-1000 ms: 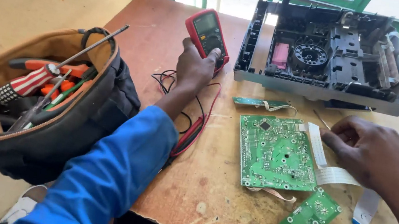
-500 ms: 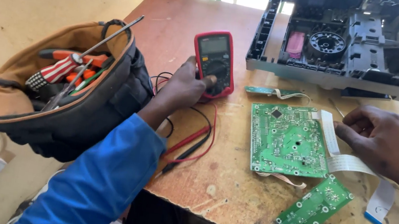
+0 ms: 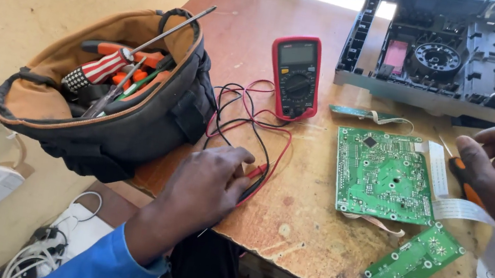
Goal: Testing electrical components on a circuit board using a digital multimeter to diagnose faults.
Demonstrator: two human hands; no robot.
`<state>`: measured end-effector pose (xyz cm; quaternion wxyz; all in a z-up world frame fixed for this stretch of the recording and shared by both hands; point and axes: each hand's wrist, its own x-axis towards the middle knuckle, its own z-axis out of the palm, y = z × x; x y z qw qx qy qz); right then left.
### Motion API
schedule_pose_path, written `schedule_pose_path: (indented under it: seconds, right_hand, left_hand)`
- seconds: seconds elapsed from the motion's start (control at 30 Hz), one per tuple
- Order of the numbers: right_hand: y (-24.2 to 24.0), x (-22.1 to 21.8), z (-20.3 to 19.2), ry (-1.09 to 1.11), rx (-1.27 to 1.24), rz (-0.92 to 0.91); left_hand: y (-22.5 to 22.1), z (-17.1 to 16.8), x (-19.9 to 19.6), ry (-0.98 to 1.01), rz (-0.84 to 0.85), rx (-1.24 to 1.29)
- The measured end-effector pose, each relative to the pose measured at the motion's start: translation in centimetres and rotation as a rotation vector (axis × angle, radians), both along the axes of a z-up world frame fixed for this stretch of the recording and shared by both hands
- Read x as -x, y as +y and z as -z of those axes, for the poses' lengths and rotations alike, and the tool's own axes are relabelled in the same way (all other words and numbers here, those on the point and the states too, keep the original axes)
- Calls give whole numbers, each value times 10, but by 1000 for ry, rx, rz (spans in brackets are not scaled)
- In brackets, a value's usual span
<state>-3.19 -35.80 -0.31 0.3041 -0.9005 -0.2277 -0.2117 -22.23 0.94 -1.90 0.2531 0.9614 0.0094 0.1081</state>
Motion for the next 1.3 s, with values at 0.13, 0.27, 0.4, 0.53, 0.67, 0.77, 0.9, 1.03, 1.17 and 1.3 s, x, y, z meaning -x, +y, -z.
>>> schedule_pose_path:
  seconds: [0.13, 0.27, 0.4, 0.53, 0.67, 0.77, 0.9, 1.03, 1.17, 1.3]
  right_hand:
    - [49, 63, -43, -47, 200, -30]
    - [96, 105, -54, 23, 399, -494]
    - [138, 125, -48, -32, 401, -946]
    - [172, 123, -29, -103, 406, -1007]
    - [188, 122, -11, -51, 477, -1018]
    - [191, 123, -5, -127, 543, -1042]
    - [173, 138, -51, 238, 418, -1290]
    - [124, 143, -108, 867, 325, -1148]
    - [84, 102, -98, 772, -462, -937]
    - [83, 62, -93, 903, -872, -599]
  left_hand:
    - [-6, -1, -3, 26, 44, -197]
    - [-6, -15, 4, 152, 39, -38]
    - [7, -41, 24, 345, 42, 400]
    - [15, -43, 33, 218, 18, 515]
    - [12, -46, 35, -69, 47, 659]
    - [6, -59, 32, -293, 59, 843]
    - [0, -78, 26, -746, 144, 1141]
    - [-3, -122, 44, -877, 185, 1110]
    - [-1, -130, 8, -768, 214, 941]
    - [7, -91, -76, -644, 94, 433]
